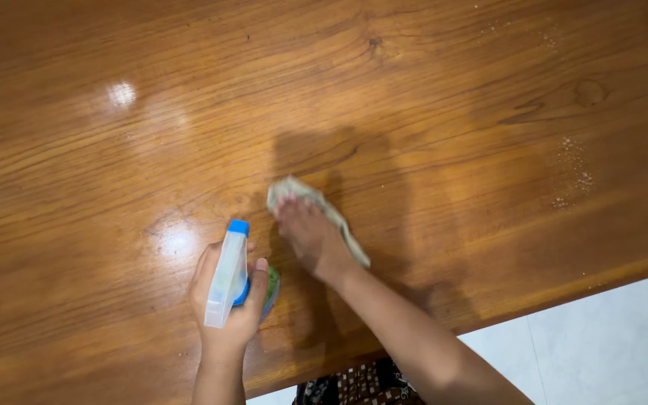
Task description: The person cleans a wooden table by spraying a cleaning solution and wiping with a cloth. They move items like a plate, bottles, and a comb aside to reach different areas, then wipe the entire surface including edges and sides.
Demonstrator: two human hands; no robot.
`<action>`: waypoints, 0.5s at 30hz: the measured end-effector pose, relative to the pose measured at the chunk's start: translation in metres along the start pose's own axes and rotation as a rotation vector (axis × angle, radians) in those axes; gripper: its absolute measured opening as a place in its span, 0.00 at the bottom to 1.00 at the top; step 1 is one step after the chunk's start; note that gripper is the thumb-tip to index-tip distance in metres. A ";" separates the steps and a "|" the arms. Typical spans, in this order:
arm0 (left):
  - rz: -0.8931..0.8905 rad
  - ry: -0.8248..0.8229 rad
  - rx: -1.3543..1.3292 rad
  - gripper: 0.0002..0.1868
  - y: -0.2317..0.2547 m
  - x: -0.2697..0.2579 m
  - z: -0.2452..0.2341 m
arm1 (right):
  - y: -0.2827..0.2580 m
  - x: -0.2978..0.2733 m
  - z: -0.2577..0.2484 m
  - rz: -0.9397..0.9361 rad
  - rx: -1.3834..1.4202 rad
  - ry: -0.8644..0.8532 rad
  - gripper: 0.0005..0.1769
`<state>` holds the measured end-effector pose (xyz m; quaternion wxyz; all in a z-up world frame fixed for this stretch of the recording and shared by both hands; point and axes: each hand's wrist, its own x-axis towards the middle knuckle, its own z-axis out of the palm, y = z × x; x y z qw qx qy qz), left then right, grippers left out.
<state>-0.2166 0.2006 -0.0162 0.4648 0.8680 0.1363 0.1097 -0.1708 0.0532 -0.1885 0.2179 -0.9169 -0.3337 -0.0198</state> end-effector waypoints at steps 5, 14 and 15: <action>0.033 -0.047 -0.084 0.13 -0.012 0.002 -0.004 | 0.066 -0.080 -0.058 0.065 -0.295 -0.074 0.41; 0.014 0.056 -0.083 0.12 -0.040 -0.013 -0.007 | 0.062 -0.044 -0.062 0.304 0.047 0.271 0.23; 0.024 0.063 -0.091 0.11 -0.042 -0.016 -0.008 | 0.054 -0.044 -0.060 0.170 0.051 0.240 0.27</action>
